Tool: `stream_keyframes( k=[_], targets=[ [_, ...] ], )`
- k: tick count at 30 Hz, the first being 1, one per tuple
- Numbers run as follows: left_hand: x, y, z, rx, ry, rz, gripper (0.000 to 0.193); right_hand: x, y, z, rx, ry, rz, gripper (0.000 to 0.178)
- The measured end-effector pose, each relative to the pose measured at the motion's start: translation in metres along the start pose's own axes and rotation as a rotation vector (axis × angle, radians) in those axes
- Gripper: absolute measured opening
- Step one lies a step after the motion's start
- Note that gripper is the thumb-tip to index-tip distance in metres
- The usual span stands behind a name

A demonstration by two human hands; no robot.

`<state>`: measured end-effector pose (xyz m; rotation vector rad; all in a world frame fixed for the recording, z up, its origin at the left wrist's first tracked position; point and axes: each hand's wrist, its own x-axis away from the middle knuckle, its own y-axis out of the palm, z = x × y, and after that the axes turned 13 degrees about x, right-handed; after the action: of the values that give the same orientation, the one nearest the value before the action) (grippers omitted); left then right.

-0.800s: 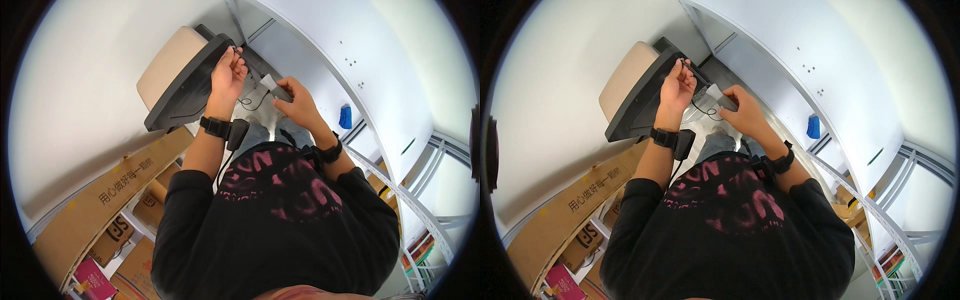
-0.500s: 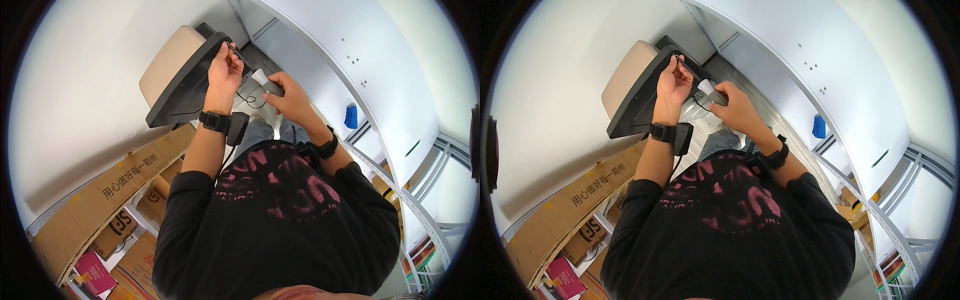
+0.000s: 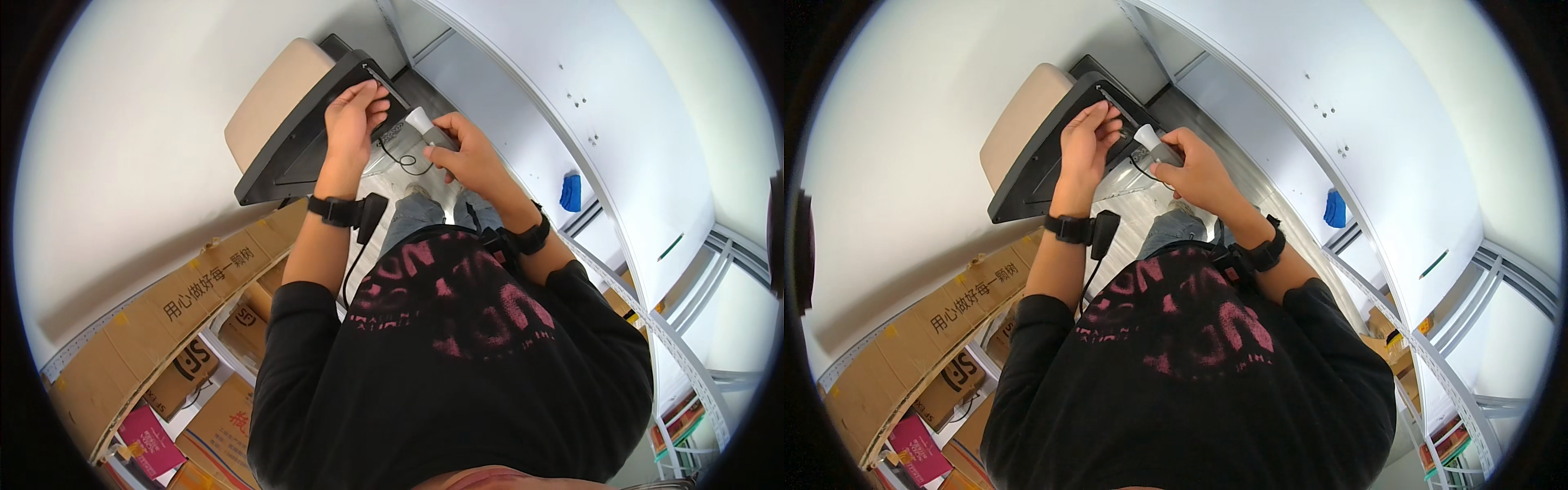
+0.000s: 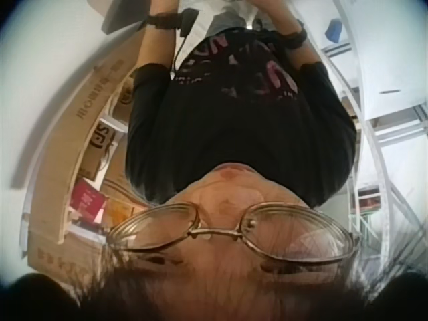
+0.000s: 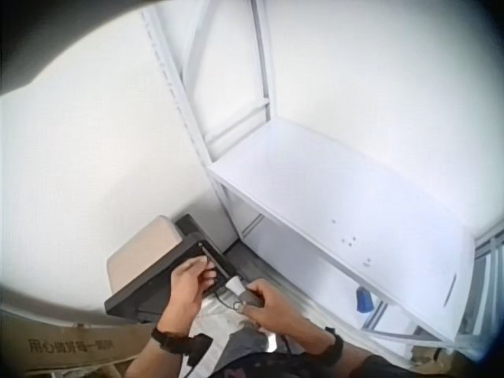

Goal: The person uses a screwdriver to tighten screws on the back panel of a wall-mounted electronic device. They then wipe the surface with a blue cloth and continue securing additional screws.

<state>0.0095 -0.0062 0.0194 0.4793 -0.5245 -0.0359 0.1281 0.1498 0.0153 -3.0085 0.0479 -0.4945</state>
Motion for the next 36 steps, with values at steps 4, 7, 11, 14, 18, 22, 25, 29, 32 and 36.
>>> stream_keyframes(
  k=[4,7,11,14,18,22,25,29,32,36],
  targets=[
    [0.009,-0.015,0.025,-0.815,0.800,-0.035,0.005,-0.001,0.002,-0.002,0.037,-0.001,0.012,0.040],
    [0.000,-0.001,0.059,-1.319,1.373,-0.231,0.028,-0.004,0.004,0.010,0.146,-0.043,0.079,0.043],
    [-0.029,-0.002,0.060,-1.505,1.168,-0.261,0.037,-0.003,0.010,0.012,0.126,-0.040,0.225,0.042],
    [-0.037,-0.005,0.052,-1.502,1.101,-0.253,0.036,-0.002,0.012,-0.001,0.211,-0.017,0.231,0.040],
    [-0.037,-0.005,0.044,-1.488,1.124,-0.190,0.034,0.000,0.013,-0.004,0.281,-0.025,0.236,0.035],
    [-0.039,-0.008,0.041,-1.484,1.149,-0.176,0.034,-0.010,-0.004,-0.003,-0.325,0.271,-0.048,0.028],
    [-0.039,-0.006,0.043,-1.485,1.135,-0.168,0.034,-0.014,-0.005,-0.003,-0.356,0.315,-0.106,0.024],
    [-0.037,-0.006,0.042,-1.477,1.133,-0.158,0.034,-0.013,0.007,-0.011,-0.179,0.342,-0.013,0.023],
    [-0.034,-0.005,0.041,-1.483,1.133,-0.146,0.034,-0.009,0.012,-0.010,-0.094,0.305,0.006,0.025],
    [-0.036,-0.004,0.041,-1.461,1.142,-0.144,0.033,-0.013,0.002,-0.004,-0.524,0.401,-0.159,0.030]
  ],
)
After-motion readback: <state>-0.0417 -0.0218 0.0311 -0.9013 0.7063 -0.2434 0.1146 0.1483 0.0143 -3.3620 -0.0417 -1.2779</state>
